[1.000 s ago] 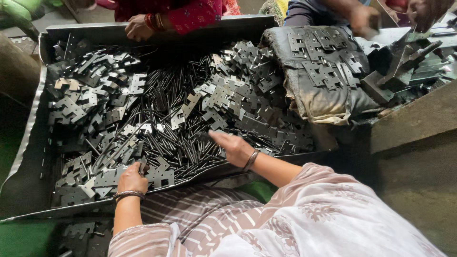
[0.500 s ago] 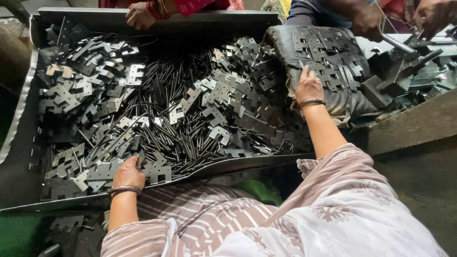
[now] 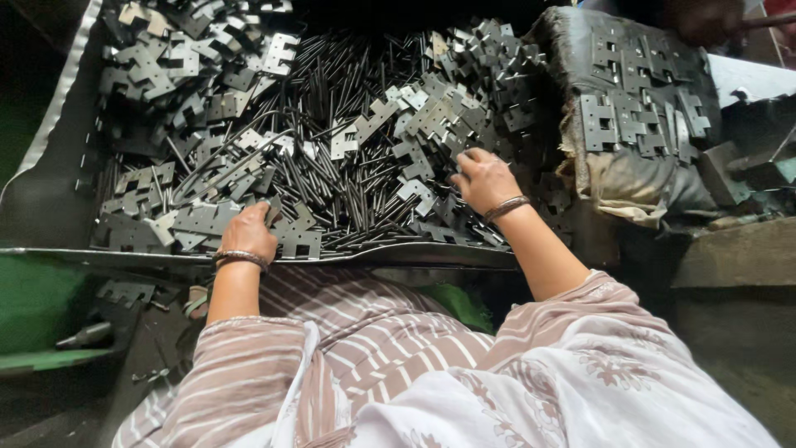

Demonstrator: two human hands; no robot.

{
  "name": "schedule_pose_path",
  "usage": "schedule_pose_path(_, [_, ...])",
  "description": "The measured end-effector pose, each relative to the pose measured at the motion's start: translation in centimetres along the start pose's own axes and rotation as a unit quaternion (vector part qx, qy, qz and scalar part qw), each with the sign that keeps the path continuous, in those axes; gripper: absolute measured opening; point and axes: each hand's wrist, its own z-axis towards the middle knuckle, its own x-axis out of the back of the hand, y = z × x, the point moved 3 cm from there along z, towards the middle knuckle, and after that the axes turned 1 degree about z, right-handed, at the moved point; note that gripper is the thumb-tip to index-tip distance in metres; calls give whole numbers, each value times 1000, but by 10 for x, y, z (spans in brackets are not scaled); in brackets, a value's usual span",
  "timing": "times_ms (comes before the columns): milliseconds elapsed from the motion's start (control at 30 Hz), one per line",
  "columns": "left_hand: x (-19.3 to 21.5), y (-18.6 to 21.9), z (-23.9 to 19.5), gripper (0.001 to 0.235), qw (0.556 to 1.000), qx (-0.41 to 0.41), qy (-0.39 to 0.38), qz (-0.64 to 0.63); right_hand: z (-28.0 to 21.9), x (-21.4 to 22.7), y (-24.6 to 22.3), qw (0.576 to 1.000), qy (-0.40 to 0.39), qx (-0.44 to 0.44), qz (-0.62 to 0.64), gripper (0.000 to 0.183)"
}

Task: The person sorts through a bin of metal hinge pieces and thin metal rods, picking them up and moving them around within the bin or placing them onto an adjacent work surface.

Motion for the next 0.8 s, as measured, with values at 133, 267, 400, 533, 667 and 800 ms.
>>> schedule_pose_path(133, [0, 2, -1, 51, 1000, -16, 13, -1, 9, -44, -6, 989, -145, -6, -2, 49])
schedule_pose_path(267, [3, 3, -4, 48, 1000, 3, 0, -10, 23, -52, 5, 992, -117, -20, -35, 34])
schedule_pose_path(400, [-3, -2, -1, 43, 999, -24, 26, -25, 21, -29, 7, 973, 21, -39, 227, 18])
schedule_pose_path(533, [-10, -11, 7, 22, 976, -58, 102, -182, 33, -20, 10, 683, 61, -161, 710, 20])
schedule_pose_path(667, [-22, -7, 3, 13, 758, 18, 70, -649, 32, -21, -21, 318, -28, -165, 933, 39])
schedule_pose_path(800, [-18, 37, -32, 22, 587, 38, -52, -807, 30, -20, -67, 307, -116, -154, 932, 40])
